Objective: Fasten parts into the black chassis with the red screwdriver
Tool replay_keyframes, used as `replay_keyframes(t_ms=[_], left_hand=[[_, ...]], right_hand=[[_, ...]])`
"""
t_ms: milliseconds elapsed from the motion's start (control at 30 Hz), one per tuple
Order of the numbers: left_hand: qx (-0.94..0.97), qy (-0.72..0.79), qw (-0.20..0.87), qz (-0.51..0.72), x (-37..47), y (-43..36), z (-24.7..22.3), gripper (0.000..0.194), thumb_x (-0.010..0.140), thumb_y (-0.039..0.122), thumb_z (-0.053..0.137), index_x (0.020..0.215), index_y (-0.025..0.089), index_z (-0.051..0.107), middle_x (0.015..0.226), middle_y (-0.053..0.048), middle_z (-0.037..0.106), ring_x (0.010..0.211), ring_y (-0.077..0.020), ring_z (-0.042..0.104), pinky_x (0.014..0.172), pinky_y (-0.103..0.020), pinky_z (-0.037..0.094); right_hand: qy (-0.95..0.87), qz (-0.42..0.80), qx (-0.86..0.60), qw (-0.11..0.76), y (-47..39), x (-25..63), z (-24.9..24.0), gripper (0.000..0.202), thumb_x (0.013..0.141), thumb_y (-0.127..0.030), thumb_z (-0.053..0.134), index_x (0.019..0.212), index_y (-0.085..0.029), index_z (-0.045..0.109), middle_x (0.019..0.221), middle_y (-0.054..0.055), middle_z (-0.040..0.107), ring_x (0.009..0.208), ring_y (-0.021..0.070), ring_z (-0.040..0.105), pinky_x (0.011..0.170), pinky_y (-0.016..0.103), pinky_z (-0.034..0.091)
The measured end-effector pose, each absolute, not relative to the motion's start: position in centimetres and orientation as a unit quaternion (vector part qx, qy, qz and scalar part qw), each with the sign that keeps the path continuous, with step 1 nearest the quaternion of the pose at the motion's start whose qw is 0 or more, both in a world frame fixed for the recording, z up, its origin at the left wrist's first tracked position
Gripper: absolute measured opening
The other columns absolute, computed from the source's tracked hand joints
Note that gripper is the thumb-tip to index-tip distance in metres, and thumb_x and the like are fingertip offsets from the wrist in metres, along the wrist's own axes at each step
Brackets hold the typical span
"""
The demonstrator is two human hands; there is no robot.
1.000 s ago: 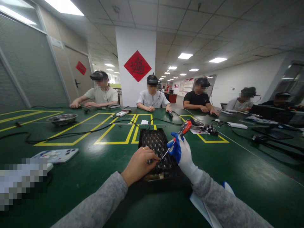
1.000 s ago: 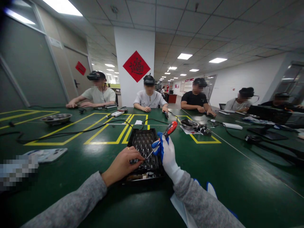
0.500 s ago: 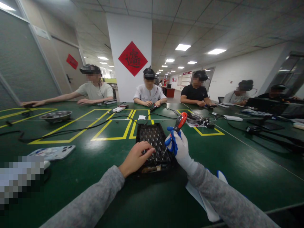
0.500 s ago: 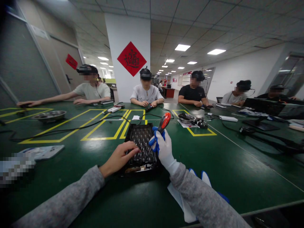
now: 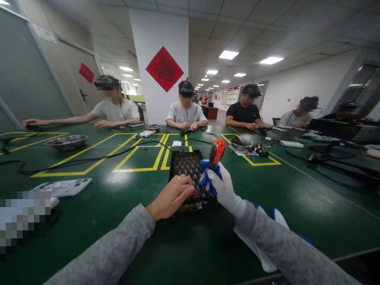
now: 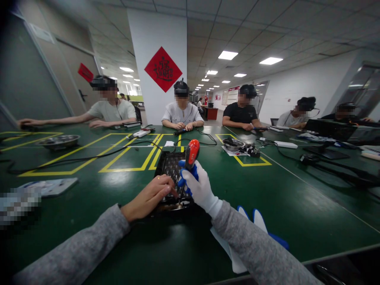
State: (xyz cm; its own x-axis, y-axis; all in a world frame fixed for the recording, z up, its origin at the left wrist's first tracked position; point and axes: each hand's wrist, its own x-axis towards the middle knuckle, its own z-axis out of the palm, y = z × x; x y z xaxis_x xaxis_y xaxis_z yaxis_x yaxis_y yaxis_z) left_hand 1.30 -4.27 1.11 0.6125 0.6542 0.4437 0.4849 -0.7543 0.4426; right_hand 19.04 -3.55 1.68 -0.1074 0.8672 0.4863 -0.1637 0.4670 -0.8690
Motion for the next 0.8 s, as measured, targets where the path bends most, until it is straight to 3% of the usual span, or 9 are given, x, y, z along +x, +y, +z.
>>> replay_keyframes(t_ms=[800], left_hand=[[0.917,0.304,0.128,0.225,1.57,-4.45,1.80,0.045,0.093,0.034,0.024,0.083,0.022,0.066,0.094,-0.003,0.052,0.087,-0.0161,0.045,0.084,-0.032,0.031]], right_hand=[[-0.601,0.434,-0.280,0.610,-3.11,19.20,1.74,0.026,0.081,-0.034,0.050,0.102,-0.018,0.053,0.065,-0.002,0.055,0.054,0.0082,0.050,0.052,0.021,0.043]])
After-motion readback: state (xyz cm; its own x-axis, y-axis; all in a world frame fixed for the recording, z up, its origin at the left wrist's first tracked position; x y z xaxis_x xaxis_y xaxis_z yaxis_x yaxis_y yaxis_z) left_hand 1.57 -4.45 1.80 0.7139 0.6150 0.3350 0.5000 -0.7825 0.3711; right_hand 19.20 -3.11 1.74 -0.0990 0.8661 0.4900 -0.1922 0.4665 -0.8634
